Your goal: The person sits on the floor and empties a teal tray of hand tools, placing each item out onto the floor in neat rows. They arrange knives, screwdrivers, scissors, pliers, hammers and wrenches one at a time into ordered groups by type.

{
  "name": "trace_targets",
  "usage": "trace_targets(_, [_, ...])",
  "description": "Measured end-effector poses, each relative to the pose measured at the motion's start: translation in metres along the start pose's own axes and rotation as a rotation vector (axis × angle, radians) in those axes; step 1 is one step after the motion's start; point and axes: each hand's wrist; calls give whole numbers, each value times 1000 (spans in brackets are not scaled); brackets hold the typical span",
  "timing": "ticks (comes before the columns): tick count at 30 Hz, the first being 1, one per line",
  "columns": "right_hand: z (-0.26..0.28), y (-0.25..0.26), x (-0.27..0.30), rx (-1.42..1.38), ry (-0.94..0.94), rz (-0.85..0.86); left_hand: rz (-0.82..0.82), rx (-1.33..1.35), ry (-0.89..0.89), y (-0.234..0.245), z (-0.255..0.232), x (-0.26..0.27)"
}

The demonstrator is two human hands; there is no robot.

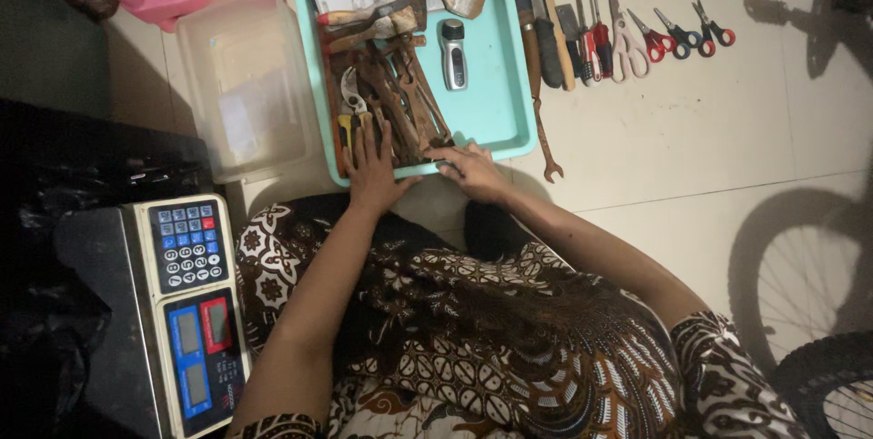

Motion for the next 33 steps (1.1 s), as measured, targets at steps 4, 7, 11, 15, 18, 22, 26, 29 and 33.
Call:
trace_targets(4, [-14,-9,-6,-83,-50,-10,21,-23,11,3,-3,1])
trace_targets(7, [-35,-22,-19,-327,28,-118,27,-27,20,9,-5,2])
trace_targets(11, [-62,-41,-37,-633,15,-213,81,-12,54,13,-7,4])
trace_targets(15, [-71,-49,-44,-716,44,-325,-9,-28,0,11,-6,5])
trace_targets(18, [-67,-46,-44,-720,48,-320,7,-14,4,9,-4,4])
trace_targets(22, [-60,-38,-45,-571,-35,-255,54,-28,17,7,-3,2])
trace_targets(26, [-58,-40,-50,-521,-218,-237,18,-30,6,6,-2,3])
trace_targets(29, [-67,-39,-56,-785,-89,-257,-9,-12,-10,5,0,4])
trace_targets(33, [-87,-32,-54,-989,-85,-211,-40,16,-15,2,1,5])
Point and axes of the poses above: each hand's wrist, its own x-axis away from the middle knuckle, its own y-axis out of the back of the hand, z = x × y, and after that the axes turned 6 degrees about -y, right-handed
